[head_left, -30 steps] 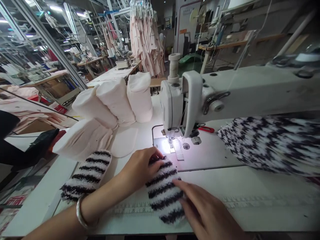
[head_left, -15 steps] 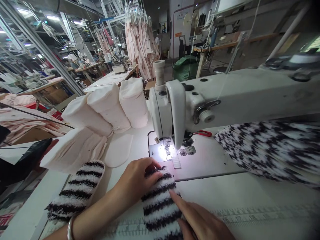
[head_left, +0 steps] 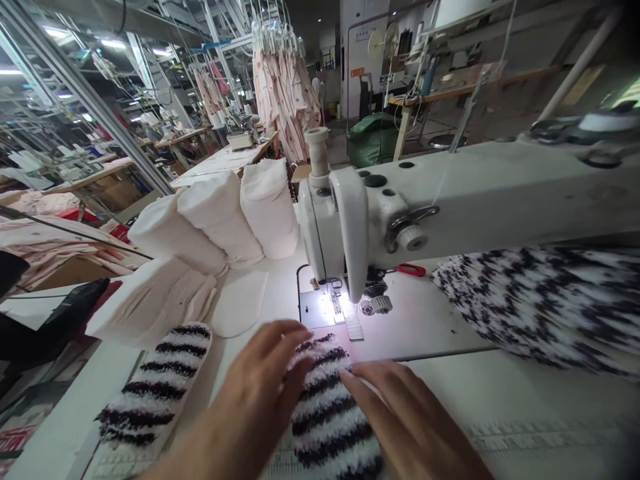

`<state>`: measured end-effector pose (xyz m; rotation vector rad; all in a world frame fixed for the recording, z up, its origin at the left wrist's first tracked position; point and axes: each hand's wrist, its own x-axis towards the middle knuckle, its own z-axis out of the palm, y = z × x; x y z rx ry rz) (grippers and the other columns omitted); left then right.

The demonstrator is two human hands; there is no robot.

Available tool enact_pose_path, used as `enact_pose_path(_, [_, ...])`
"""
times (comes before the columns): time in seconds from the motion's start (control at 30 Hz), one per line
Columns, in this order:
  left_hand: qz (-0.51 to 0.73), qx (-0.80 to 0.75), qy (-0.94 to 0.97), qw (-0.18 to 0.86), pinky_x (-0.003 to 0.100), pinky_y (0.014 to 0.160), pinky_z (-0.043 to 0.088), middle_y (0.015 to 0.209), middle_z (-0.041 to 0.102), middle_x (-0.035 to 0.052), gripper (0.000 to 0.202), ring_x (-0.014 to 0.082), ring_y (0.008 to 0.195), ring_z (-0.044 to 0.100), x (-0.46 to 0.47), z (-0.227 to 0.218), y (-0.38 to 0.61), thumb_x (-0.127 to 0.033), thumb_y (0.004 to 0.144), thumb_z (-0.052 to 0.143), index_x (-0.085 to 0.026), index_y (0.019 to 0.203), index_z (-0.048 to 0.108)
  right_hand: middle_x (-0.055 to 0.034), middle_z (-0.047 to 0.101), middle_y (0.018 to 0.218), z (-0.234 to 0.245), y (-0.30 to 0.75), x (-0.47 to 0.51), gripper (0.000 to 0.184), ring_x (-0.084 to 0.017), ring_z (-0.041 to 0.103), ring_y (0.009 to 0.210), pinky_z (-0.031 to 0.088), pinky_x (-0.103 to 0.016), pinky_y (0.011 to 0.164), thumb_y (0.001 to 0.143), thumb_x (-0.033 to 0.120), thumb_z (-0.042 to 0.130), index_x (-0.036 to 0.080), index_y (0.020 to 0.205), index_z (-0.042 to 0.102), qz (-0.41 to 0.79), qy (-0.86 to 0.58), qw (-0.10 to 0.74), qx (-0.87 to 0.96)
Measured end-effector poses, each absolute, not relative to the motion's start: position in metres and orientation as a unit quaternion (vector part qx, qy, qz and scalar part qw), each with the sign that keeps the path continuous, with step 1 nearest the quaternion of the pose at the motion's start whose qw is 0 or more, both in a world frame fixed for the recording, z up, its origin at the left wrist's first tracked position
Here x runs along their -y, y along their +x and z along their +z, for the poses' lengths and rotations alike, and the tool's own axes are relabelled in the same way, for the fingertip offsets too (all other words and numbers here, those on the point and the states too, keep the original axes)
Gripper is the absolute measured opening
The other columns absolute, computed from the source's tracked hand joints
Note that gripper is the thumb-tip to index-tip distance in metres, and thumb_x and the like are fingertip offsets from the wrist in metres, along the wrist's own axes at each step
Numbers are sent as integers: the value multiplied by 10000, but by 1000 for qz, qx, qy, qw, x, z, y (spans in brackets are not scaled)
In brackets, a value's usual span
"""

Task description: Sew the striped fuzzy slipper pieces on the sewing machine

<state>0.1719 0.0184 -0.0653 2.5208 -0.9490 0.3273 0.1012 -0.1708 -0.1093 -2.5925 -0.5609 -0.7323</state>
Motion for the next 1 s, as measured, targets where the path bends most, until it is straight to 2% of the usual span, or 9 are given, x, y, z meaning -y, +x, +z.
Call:
enact_pose_path(0.1, [141, 445, 873, 139, 327, 883, 560, 1166, 589, 169, 345, 230, 1082, 583, -18, -79, 154, -88, 855, 464, -57, 1196, 510, -35, 643, 1153, -119, 112, 162, 476, -200, 553, 1086, 425, -340, 832, 973, 99, 171, 134, 1077, 633, -339, -906, 153, 202])
enact_pose_path(0.2, [131, 486, 860, 90, 404, 934, 544, 1239, 548, 220, 452, 294, 1176, 528, -16, -91, 155, -37, 803, 436, 6, 1253, 436, -47, 628, 1193, -128, 116, 157, 465, -206, 519, 1134, 385, -350, 885, 970, 100, 183, 115, 1121, 624, -303, -922, 136, 200])
enact_pose_path(0.37, [99, 484, 860, 129, 415, 1001, 504, 1266, 534, 186, 476, 257, 1199, 511, -10, -91, 183, 7, 782, 386, -39, 1255, 423, -70, 645, 1159, -122, 129, 152, 518, -206, 544, 1090, 382, -364, 860, 942, 50, 147, 87, 1094, 640, -307, -935, 92, 150])
enact_pose_path(0.6, [111, 471, 863, 141, 450, 985, 509, 1262, 523, 185, 482, 249, 1193, 508, -11, -98, 201, 7, 788, 372, -65, 1263, 404, -75, 653, 1142, -124, 147, 147, 480, -213, 553, 1070, 386, -379, 861, 884, -11, 206, 82, 1088, 631, -328, -932, 74, 138])
enact_pose_path(0.9, [111, 482, 854, 159, 456, 992, 493, 1261, 526, 181, 472, 251, 1194, 496, -11, -98, 205, 8, 790, 386, -56, 1256, 419, -69, 600, 1224, -132, 144, 153, 483, -216, 475, 1161, 398, -387, 900, 846, -18, 250, 85, 1195, 568, -295, -935, 121, 154])
enact_pose_path(1.0, [85, 478, 854, 188, 406, 1006, 479, 1265, 529, 142, 415, 222, 1192, 494, -15, -82, 202, -5, 838, 421, -94, 1242, 454, -83, 556, 1253, -125, 143, 162, 554, -229, 455, 1172, 433, -417, 893, 796, -49, 246, 102, 1262, 504, -240, -943, 165, 159])
